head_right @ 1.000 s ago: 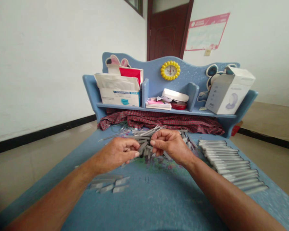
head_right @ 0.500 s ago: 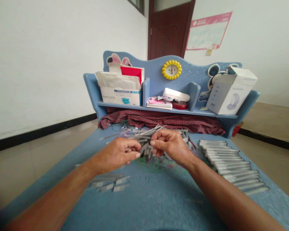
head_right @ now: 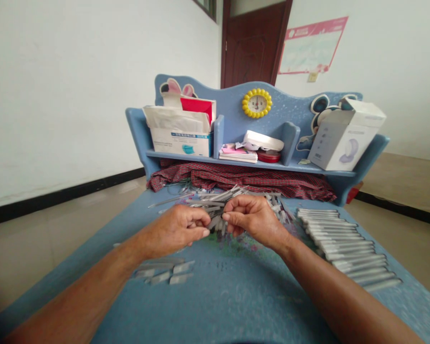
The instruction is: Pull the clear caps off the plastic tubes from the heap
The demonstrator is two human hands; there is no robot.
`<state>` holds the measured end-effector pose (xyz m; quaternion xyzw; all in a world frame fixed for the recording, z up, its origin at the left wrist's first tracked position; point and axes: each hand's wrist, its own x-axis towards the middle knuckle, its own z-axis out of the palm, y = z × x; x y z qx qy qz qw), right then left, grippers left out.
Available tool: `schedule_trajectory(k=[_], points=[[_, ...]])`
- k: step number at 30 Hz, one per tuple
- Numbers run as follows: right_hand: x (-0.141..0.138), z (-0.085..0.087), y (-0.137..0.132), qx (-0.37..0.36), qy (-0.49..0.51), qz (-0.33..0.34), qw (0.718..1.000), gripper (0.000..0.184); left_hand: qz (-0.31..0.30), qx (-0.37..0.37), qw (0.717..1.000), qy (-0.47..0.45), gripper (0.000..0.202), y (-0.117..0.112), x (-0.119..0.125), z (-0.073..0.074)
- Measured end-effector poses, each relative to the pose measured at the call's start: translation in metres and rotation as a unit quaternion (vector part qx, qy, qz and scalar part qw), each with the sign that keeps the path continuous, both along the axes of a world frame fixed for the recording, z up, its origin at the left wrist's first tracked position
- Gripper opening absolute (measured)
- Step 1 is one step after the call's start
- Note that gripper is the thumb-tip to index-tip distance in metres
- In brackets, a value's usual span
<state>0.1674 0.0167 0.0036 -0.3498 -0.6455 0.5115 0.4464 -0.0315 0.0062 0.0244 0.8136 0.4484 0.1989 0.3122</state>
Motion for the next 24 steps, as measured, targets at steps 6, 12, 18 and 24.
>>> schedule_trajectory(k=[6,12,18,24], points=[[0.0,0.002,-0.001,-0.003,-0.021,0.004,1.0,0.03,-0.005,0.015,1.0,-0.003,0.009,-0.001,0.0,0.003],[0.003,-0.003,0.0,0.018,-0.071,0.02,0.997,0.031,-0.02,0.015,1.0,0.009,0.008,0.0,0.0,0.002],[0.01,-0.002,0.002,0.06,-0.141,0.03,0.988,0.028,-0.032,-0.001,0.999,0.015,0.008,0.0,-0.001,0.001],[0.012,0.0,0.001,0.069,-0.169,0.063,0.981,0.029,-0.051,0.011,0.998,0.021,0.007,0.001,-0.002,0.001]])
